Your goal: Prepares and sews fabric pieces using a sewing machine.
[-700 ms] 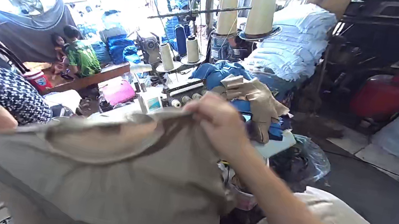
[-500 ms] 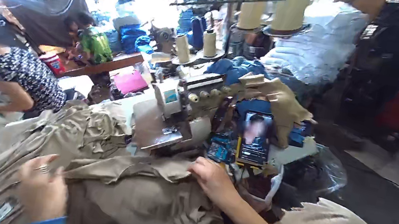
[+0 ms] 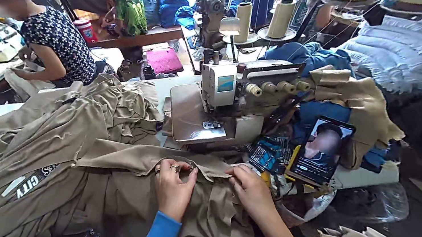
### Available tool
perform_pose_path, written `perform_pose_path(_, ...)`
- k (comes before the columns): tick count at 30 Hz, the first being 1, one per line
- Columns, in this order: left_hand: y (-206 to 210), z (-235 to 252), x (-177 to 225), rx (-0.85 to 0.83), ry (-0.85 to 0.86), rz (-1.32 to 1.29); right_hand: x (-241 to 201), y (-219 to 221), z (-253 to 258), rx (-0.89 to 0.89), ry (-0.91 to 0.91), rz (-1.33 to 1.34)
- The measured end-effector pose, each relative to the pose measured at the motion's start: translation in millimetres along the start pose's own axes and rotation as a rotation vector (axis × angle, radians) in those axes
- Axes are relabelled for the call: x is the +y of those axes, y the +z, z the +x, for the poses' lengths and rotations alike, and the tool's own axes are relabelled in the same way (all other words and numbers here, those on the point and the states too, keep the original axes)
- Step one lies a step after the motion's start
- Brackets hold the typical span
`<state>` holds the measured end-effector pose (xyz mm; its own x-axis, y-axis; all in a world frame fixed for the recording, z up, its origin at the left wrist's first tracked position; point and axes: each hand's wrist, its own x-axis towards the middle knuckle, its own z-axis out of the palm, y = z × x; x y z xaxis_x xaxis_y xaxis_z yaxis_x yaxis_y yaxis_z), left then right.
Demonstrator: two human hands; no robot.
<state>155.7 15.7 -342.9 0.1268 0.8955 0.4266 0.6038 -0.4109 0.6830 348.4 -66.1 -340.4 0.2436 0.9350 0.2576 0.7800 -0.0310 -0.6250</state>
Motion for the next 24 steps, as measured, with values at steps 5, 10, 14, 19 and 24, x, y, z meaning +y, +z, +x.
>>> perform_pose_path(5,2.2,5.8,-2.8,-0.056,-0.138,-0.065,-1.1,1.1,-0.3,0.014,0.021,-0.012)
perform_pose_path(10,-12.4,13.4,-5.3,-0.082,-0.312,-0.338,-0.7,-2.4,4.8,-0.027,0.052,-0.003)
perform_pose_path(14,-37.0,22.5,4.0,-0.110,-0.585,-0.782,-3.6,-11.8,9.5,-0.111,0.129,0.029)
perform_pose_path(19,-42.8,14.6,-5.3,-0.171,-0.599,-0.971,-7.4,-17.1,16.7,-0.211,0.223,0.045)
perform_pose_path(24,-38.4,-3.8,-28.7,-0.350,-0.309,-1.186,-13.2,-26.5,21.4,-0.313,0.266,0.041)
